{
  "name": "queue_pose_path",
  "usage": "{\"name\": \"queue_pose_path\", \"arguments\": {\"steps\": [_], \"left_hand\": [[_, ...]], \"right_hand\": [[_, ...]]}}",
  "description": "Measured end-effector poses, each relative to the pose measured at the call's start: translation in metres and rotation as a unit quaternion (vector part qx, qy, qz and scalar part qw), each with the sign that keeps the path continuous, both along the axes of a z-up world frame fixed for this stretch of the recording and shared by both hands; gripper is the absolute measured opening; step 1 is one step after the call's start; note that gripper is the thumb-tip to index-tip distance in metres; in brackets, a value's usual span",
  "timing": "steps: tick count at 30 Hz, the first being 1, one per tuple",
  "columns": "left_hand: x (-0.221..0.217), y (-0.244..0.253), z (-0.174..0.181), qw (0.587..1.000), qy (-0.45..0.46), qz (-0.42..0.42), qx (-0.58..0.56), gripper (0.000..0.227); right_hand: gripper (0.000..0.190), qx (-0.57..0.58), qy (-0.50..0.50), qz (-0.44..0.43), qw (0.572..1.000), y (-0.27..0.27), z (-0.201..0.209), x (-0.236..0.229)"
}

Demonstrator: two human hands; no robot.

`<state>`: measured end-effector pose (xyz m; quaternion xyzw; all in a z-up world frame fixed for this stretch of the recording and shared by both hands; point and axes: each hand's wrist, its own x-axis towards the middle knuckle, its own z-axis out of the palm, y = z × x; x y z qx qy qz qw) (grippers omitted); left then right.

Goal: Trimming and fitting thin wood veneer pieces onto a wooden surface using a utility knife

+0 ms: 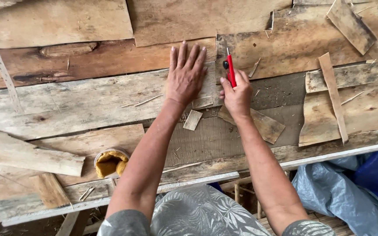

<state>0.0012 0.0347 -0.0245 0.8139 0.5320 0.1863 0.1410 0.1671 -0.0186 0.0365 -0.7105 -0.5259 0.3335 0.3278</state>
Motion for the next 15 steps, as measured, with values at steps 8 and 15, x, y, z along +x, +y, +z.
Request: {"name": "queue_pose_path", "arguments": {"steps": [8,15], "left_hand": [[0.001,0.005,0.002,0.994,0.06,-0.012,-0.093,0.06],[-0.002,0.003,0.001,0.999,0.024,-0.026,-0.015,0.055]], "right_hand": [[0.047,0.023,-0.079,0.091,0.992,0.009,0.015,0.004],[0.046,0.025,-0.11,0.101,0.989,0.01,0.013,0.0]]}}
